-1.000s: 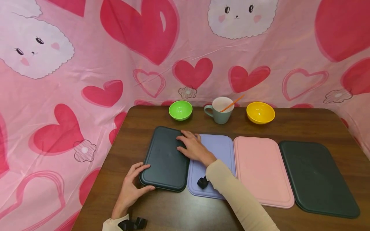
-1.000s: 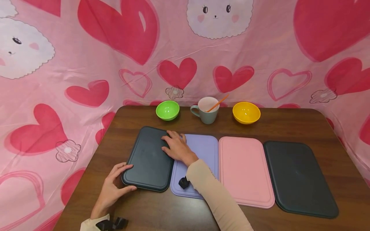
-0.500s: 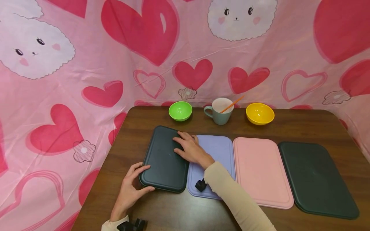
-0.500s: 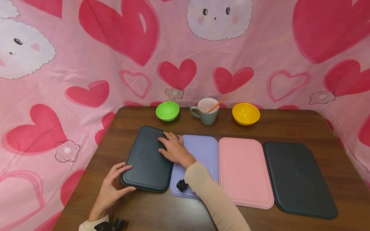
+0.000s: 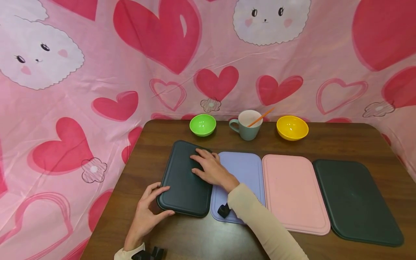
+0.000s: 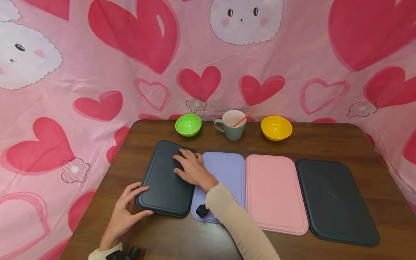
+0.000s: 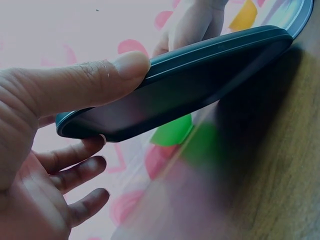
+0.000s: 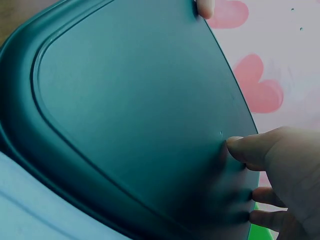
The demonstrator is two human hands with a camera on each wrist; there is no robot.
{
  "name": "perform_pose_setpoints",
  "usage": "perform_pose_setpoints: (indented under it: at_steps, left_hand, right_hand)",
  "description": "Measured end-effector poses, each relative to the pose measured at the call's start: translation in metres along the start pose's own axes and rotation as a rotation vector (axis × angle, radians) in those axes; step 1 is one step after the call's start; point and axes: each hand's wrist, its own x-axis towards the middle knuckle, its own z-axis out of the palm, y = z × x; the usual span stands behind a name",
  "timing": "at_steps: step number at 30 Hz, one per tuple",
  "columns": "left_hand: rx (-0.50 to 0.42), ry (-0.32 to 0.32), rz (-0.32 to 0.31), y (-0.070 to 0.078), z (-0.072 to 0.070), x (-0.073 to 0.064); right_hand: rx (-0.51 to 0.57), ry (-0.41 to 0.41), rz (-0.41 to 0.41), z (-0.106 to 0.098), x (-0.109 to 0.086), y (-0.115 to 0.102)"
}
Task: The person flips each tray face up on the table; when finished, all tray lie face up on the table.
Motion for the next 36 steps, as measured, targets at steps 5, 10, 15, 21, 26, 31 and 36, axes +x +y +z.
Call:
perform_pose_setpoints:
  at_steps: [5, 10, 15, 21, 26, 31, 36]
  left_hand:
    - [0.006, -0.002, 0.008, 0.004, 0.001, 0.001]
    - [0.004, 0.0, 0.018, 0.008, 0.001, 0.002]
    - [-0.01, -0.002, 0.042, 0.011, 0.002, 0.003]
    - [-0.029, -0.004, 0.079, 0.014, 0.003, 0.004]
    - [-0.026, -0.003, 0.114, 0.017, 0.003, 0.005]
    - [-0.03, -0.015, 0.128, 0.021, 0.003, 0.006]
    - [0.02, -0.03, 0.097, 0.024, 0.001, 0.007]
  right_hand:
    - [0.0, -0.003, -0.008, -0.002, -0.001, -0.005]
    - [0.003, 0.002, -0.031, -0.004, -0.003, -0.009]
    - [-0.004, 0.0, -0.04, -0.005, -0.004, -0.014]
    - [0.013, 0.006, -0.058, -0.007, -0.005, -0.018]
    - [0.032, 0.027, -0.08, -0.009, -0.006, -0.021]
    - [0.039, 0.043, -0.093, -0.01, -0.008, -0.024]
    - [0.05, 0.046, -0.091, -0.014, -0.01, -0.028]
